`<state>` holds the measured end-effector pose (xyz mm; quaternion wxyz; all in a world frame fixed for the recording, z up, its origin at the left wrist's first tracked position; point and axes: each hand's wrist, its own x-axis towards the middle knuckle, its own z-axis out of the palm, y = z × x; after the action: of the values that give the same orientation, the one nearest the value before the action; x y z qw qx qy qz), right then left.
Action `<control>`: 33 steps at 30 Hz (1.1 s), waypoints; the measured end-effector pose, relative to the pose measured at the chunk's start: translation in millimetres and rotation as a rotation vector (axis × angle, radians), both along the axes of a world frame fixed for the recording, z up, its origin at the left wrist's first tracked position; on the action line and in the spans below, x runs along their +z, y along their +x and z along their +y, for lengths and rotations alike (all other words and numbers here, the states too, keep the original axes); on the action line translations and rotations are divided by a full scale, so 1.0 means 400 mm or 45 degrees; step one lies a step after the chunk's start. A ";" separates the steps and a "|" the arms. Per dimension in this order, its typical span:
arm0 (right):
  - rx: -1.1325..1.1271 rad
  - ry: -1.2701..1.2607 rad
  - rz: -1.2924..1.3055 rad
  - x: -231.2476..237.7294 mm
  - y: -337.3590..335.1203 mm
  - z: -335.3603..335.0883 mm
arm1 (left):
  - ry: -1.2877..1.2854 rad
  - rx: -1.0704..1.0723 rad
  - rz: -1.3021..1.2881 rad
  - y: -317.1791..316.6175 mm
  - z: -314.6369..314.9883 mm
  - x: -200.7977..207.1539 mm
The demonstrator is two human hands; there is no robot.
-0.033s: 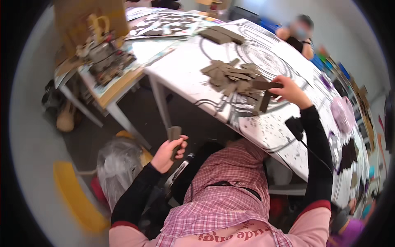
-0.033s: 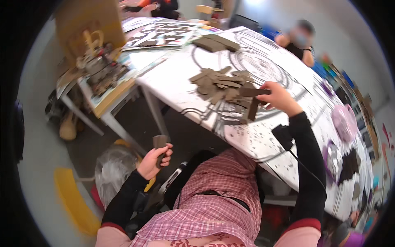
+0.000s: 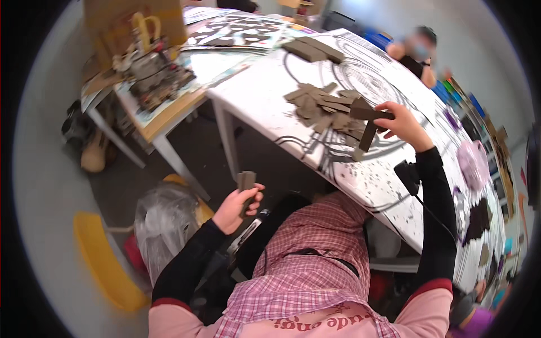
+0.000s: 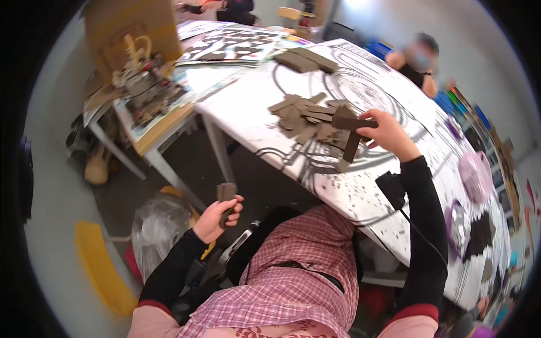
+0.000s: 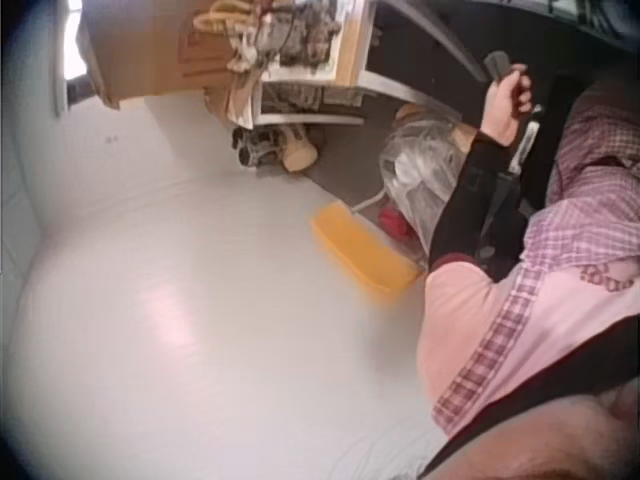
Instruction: The recorder is picking up, stacking, and organizing brown fabric pieces, which appear to be components for shoe manufacturing, on a large work table.
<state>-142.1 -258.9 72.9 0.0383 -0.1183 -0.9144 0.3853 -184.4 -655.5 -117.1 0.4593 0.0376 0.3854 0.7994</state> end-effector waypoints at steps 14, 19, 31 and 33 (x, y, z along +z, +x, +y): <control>0.374 0.287 0.667 -0.200 -0.378 -0.827 | 0.157 0.163 -0.157 0.006 -0.242 -0.054; 0.495 1.109 1.126 -0.177 -0.562 -0.748 | 0.287 0.363 -0.292 -0.019 -0.258 -0.102; 0.655 1.118 1.078 -0.186 -0.609 -0.786 | 0.365 0.331 -0.226 -0.013 -0.304 -0.085; 0.688 1.213 0.864 -0.242 -0.598 -0.694 | 0.392 0.339 -0.235 -0.026 -0.285 -0.076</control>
<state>-381.3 -536.3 -24.0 0.2753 0.2745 -0.9200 -0.0508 -194.6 -769.4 -147.7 0.3718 -0.0172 0.2168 0.9025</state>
